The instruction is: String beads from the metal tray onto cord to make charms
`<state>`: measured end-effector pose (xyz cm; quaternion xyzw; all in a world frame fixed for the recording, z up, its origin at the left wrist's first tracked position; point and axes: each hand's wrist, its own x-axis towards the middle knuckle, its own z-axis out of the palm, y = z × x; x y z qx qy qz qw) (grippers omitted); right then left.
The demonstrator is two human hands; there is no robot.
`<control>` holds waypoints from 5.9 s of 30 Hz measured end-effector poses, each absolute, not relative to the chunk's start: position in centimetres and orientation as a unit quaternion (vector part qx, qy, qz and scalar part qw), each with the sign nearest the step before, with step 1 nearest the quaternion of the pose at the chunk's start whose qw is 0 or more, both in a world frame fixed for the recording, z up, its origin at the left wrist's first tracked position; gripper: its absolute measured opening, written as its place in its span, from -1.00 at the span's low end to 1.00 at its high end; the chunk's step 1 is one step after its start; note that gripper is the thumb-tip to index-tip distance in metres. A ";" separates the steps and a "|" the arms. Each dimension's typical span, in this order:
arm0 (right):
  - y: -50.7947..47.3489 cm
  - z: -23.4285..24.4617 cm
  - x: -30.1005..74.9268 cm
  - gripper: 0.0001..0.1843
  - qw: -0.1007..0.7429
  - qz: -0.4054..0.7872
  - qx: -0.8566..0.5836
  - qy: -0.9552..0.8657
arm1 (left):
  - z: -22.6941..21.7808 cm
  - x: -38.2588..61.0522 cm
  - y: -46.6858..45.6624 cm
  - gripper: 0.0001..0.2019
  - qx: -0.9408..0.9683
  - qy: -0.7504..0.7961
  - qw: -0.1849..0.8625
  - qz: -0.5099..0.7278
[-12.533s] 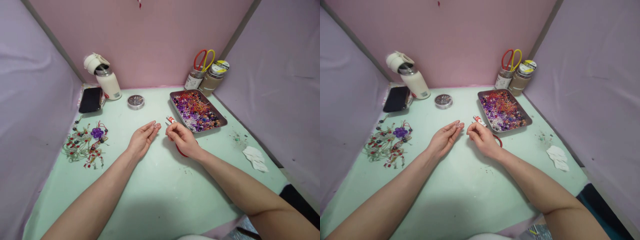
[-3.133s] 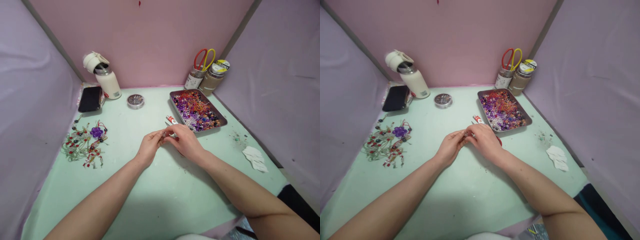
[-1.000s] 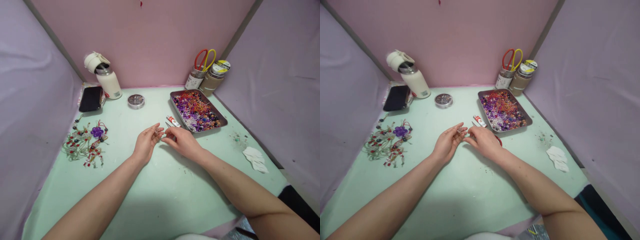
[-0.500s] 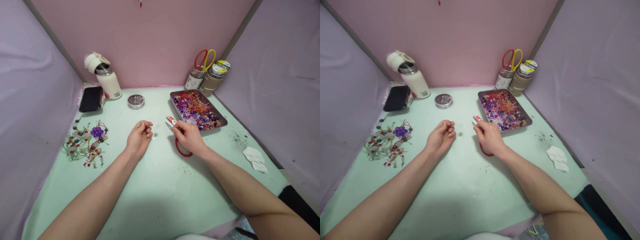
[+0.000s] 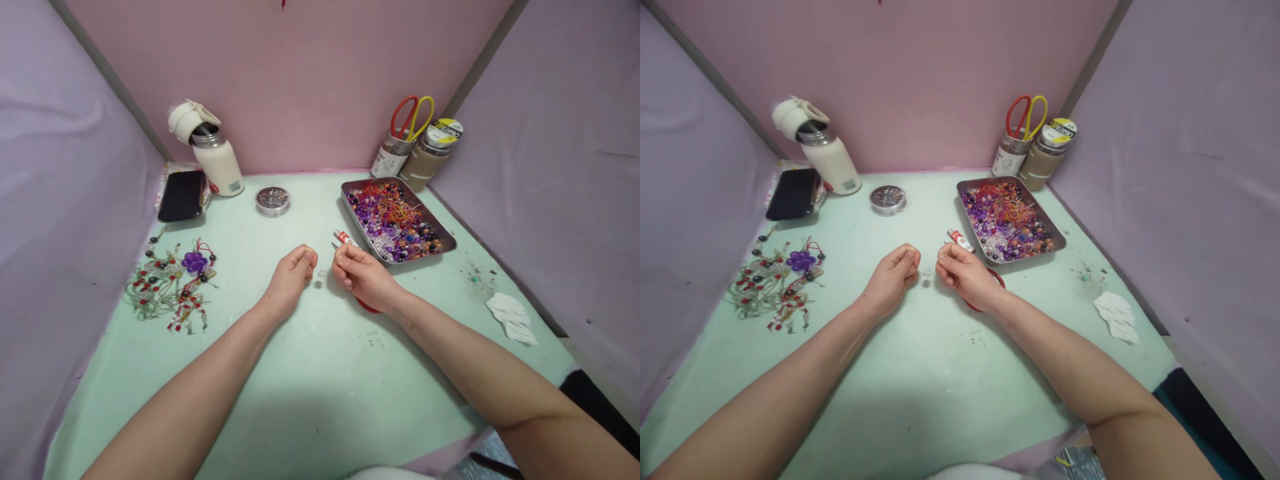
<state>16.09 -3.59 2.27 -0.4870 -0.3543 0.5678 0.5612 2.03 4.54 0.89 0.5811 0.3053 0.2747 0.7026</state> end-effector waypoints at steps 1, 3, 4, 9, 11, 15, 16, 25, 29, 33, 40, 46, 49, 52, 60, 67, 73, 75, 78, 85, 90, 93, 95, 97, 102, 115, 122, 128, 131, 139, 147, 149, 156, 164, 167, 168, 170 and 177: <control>-3.5 2.2 16.1 -0.68 0.565 0.557 -0.493 -0.357 | 1.0 2.0 4.5 -0.70 0.600 0.315 0.683 0.272; -3.4 2.0 16.3 -0.67 0.568 0.535 -0.507 -0.367 | 1.3 2.0 4.4 -0.71 0.632 0.334 0.647 0.266; -3.4 2.0 16.4 -0.66 0.567 0.523 -0.514 -0.374 | 1.4 2.0 4.4 -0.72 0.643 0.343 0.632 0.265; -3.4 1.9 16.9 -0.69 0.558 0.458 -0.546 -0.425 | 1.1 2.0 4.8 -0.75 0.655 0.372 0.602 0.265; -3.5 2.0 17.1 -0.73 0.528 0.425 -0.564 -0.471 | 0.7 2.0 4.9 -0.76 0.654 0.380 0.600 0.259; -4.0 2.3 17.1 -0.81 0.405 0.285 -0.646 -0.581 | 0.5 1.7 4.7 -0.78 0.715 0.365 0.537 0.259; -4.1 2.4 17.0 -0.84 0.362 0.247 -0.669 -0.600 | 0.6 1.7 4.6 -0.78 0.737 0.359 0.512 0.257; -4.4 1.6 15.5 -0.84 0.106 0.052 -0.727 -0.677 | 0.4 1.6 4.2 -0.78 0.826 0.338 0.397 0.215; -4.4 1.4 15.7 -0.80 0.105 0.019 -0.721 -0.685 | 0.2 1.8 3.9 -0.86 0.824 0.353 0.378 0.230; -4.3 1.1 15.7 -0.78 0.112 -0.004 -0.713 -0.693 | 0.3 1.9 3.7 -0.86 0.845 0.370 0.330 0.200; -4.2 0.6 16.0 -0.77 0.124 -0.022 -0.712 -0.691 | 0.3 1.9 4.0 -0.76 0.916 0.294 0.223 0.160; -4.0 0.7 15.9 -0.77 0.140 -0.003 -0.706 -0.694 | 0.2 1.9 4.0 -0.80 0.911 0.284 0.236 0.184; -4.0 0.8 15.8 -0.76 0.156 0.016 -0.696 -0.700 | 0.0 1.8 4.2 -0.81 0.909 0.273 0.252 0.191; -4.0 0.9 15.9 -0.76 0.179 0.051 -0.684 -0.705 | 0.1 1.8 4.5 -0.80 0.908 0.256 0.278 0.181; -4.0 1.1 16.5 -0.78 0.200 0.116 -0.662 -0.712 | 0.4 1.6 4.7 -0.79 0.907 0.217 0.320 0.169; -3.8 1.5 16.9 -0.79 0.197 0.121 -0.641 -0.732 | 0.2 1.8 4.4 -0.78 0.908 0.200 0.320 0.183; -3.8 1.7 17.5 -0.76 0.218 0.116 -0.645 -0.723 | 0.4 1.6 4.5 -0.77 0.902 0.202 0.329 0.193; -3.8 1.7 17.6 -0.75 0.225 0.114 -0.648 -0.719 | 0.4 1.6 4.5 -0.74 0.902 0.200 0.331 0.192; -3.9 1.6 17.6 -0.74 0.228 0.108 -0.649 -0.718 | 0.5 1.5 4.6 -0.69 0.905 0.205 0.323 0.187; -3.9 1.6 17.8 -0.73 0.228 0.089 -0.650 -0.719 | 0.5 1.6 4.6 -0.67 0.901 0.225 0.322 0.186; -3.8 1.6 18.0 -0.73 0.244 0.097 -0.665 -0.699 | 0.6 1.5 4.8 -0.77 0.864 0.285 0.336 0.243; -3.8 1.6 18.0 -0.74 0.261 0.113 -0.674 -0.682 | 0.8 1.4 4.9 -0.81 0.831 0.303 0.384 0.265; -3.9 1.6 17.9 -0.74 0.268 0.125 -0.677 -0.674 | 1.1 1.4 5.0 -0.80 0.802 0.304 0.432 0.277; -3.9 1.6 17.8 -0.73 0.271 0.134 -0.678 -0.670 | 1.3 1.4 5.1 -0.77 0.763 0.294 0.499 0.287; -4.0 1.7 17.7 -0.73 0.266 0.143 -0.680 -0.667 | 1.5 1.5 5.2 -0.77 0.562 0.255 0.745 0.253; -4.1 1.6 17.4 -0.74 0.188 0.022 -0.656 -0.731 | 0.7 1.7 3.8 -0.82 0.805 0.319 0.455 0.210; -4.1 1.5 17.5 -0.74 0.167 -0.033 -0.645 -0.745 | 0.3 1.9 3.9 -0.84 0.867 0.328 0.329 0.178; -4.1 1.8 17.4 -0.72 0.157 -0.046 -0.647 -0.745 | 0.2 1.9 4.3 -0.81 0.876 0.292 0.334 0.190; -4.0 1.7 17.4 -0.73 0.160 -0.047 -0.647 -0.744 | 0.2 1.9 4.3 -0.81 0.870 0.291 0.346 0.200; -4.1 1.7 17.3 -0.73 0.169 -0.026 -0.650 -0.740 | 0.7 1.9 3.9 -0.82 0.850 0.291 0.373 0.231; -4.1 1.8 17.6 -0.79 0.210 -0.007 -0.664 -0.717 | 0.7 1.9 4.0 -0.84 0.817 0.322 0.394 0.272; -4.1 1.7 17.6 -0.80 0.219 -0.010 -0.667 -0.712 | 0.8 1.9 4.0 -0.84 0.804 0.333 0.403 0.284; -4.2 1.6 17.6 -0.74 0.282 -0.009 -0.660 -0.696 | 1.2 1.9 4.0 -0.82 0.768 0.362 0.425 0.314; -4.3 1.2 16.4 -0.87 0.485 0.125 -0.662 -0.558 | 1.0 1.6 4.0 -0.81 0.754 0.373 0.396 0.367; -4.0 1.2 15.8 -0.83 0.569 0.334 -0.627 -0.414 | 1.2 1.6 3.8 -0.81 0.766 0.355 0.385 0.373; -3.8 1.2 15.7 -0.78 0.593 0.397 -0.600 -0.362 | 1.3 1.6 3.7 -0.81 0.771 0.347 0.383 0.371; -3.5 1.4 15.7 -0.73 0.634 0.471 -0.548 -0.275 | 1.4 1.6 3.6 -0.81 0.783 0.331 0.380 0.366; -3.3 2.1 16.3 -0.71 0.675 0.517 -0.494 -0.180 | 1.0 1.8 3.3 -0.81 0.804 0.300 0.376 0.350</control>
